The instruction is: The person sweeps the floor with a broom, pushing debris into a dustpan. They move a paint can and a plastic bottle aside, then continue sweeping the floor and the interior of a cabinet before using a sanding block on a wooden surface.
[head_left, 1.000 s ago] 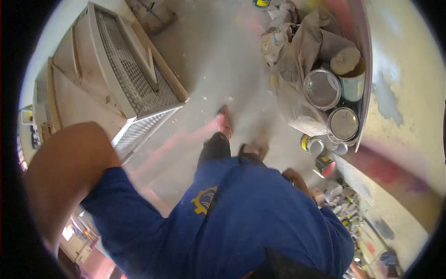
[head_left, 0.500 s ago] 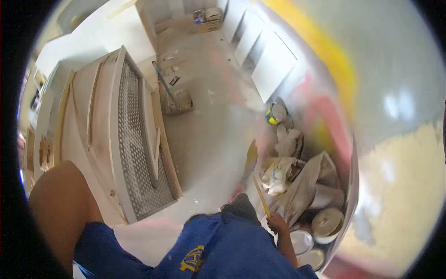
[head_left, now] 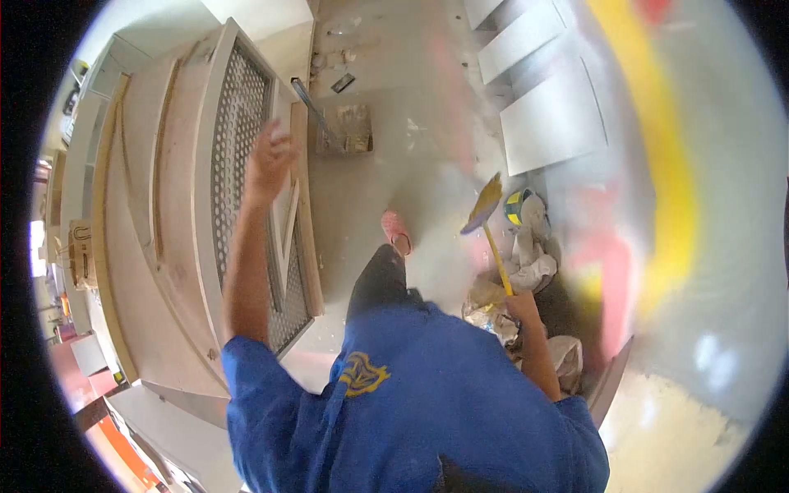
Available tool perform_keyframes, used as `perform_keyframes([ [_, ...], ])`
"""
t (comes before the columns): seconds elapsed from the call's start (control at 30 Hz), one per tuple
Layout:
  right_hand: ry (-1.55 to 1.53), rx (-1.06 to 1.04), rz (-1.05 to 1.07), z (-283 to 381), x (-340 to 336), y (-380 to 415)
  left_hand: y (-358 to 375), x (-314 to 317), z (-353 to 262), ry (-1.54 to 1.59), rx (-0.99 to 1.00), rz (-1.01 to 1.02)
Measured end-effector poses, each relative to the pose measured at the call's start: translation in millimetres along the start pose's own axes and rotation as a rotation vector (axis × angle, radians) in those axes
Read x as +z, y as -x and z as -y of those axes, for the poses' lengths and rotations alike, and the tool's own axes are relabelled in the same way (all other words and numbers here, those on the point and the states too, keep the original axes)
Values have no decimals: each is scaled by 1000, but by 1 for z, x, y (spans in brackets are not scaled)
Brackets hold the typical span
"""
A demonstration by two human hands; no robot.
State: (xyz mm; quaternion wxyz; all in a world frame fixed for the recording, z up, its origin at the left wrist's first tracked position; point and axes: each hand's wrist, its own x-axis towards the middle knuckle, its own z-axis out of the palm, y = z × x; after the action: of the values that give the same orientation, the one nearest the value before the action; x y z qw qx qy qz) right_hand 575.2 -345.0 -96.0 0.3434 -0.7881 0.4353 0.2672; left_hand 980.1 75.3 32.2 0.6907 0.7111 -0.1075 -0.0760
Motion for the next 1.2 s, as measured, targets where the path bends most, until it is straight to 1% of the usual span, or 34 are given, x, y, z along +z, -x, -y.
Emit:
perform_keyframes([
  [0.03,-39,-141,1,-5,1,-35,-26,-21,77,-353,-63,-72],
  [0.07,-74,-131,-2,24,-19,-42,-36,-6,82,-539,-380,-116],
  [0.13,-156,-120,12,94,-60,-45,-77,-35,198,-327,-565,-261],
  [0.17,-141,-135,48,100,-71,-72,-85,-14,195,-486,-664,-251],
  [0.2,-84,-267,-3,131,-92,-80,-99,-4,193,-646,-764,-238],
  [0.23,-73,-228,14,152,-108,-96,-114,-3,211,-672,-768,-269],
  [0.27,-63,-189,30,178,-115,-106,-127,-13,243,-701,-772,-300],
  [0.3,75,-220,57,177,-126,-143,-146,-13,255,-729,-768,-358],
  [0.33,6,-171,85,213,-143,-152,-165,-13,267,-755,-762,-416],
  [0.4,-126,-71,135,321,-188,-145,-211,3,275,-794,-741,-588],
  [0.43,-61,-116,117,350,-201,-162,-234,11,256,-636,-804,-631],
  [0.47,79,-217,106,370,-211,-187,-261,18,217,-476,-861,-674],
  [0.5,220,-323,97,390,-222,-217,-286,22,199,-315,-912,-721],
  [0.53,356,-430,91,408,-233,-244,-301,21,213,-326,-886,-715],
  [0.57,495,-489,115,435,-243,-272,-307,14,238,-345,-862,-707],
  [0.6,657,-513,179,492,-255,-284,-313,6,263,-363,-839,-699],
  [0.63,645,-589,191,513,-266,-318,-311,3,285,-337,-816,-748],
  [0.67,620,-689,192,542,-268,-365,-303,2,311,-207,-734,-865],
  [0.7,892,-734,234,587,-269,-403,-285,2,340,-22,-630,-1007],
  [0.73,829,-843,293,615,-271,-449,-265,9,356,204,-540,-1148],
  [0.77,883,-642,405,686,-272,-449,-246,18,361,359,-468,-1258],
  [0.8,1143,-728,307,717,-264,-493,-255,24,328,212,-525,-1272],
  [0.83,1099,-825,184,779,-259,-484,-266,31,291,66,-587,-1285],
  [0.87,1148,-915,158,828,-254,-484,-275,44,254,-237,-667,-1221],
  [0.9,1190,-1012,129,879,-243,-488,-261,50,269,-166,-586,-1300],
  [0.93,1283,-1020,197,931,-230,-493,-248,60,286,-99,-501,-1378],
  [0.97,1375,-1015,272,976,-214,-496,-249,73,284,-39,-491,-1432],
  [1.0,1454,-986,357,997,-195,-502,-243,86,274,11,-491,-1464],
  [1.07,1565,-1038,502,1048,-144,-520,-254,104,235,47,-691,-1521],
  [1.1,1618,-1121,550,1067,-114,-528,-255,118,242,12,-608,-1557],
  [1.13,1674,-1190,623,1071,-82,-537,-246,140,241,-29,-550,-1589],
  [1.17,1765,-1194,693,1067,-42,-562,-248,161,228,42,-629,-1685],
  [1.2,1850,-1205,754,1072,-6,-565,-255,176,222,114,-694,-1781],
])
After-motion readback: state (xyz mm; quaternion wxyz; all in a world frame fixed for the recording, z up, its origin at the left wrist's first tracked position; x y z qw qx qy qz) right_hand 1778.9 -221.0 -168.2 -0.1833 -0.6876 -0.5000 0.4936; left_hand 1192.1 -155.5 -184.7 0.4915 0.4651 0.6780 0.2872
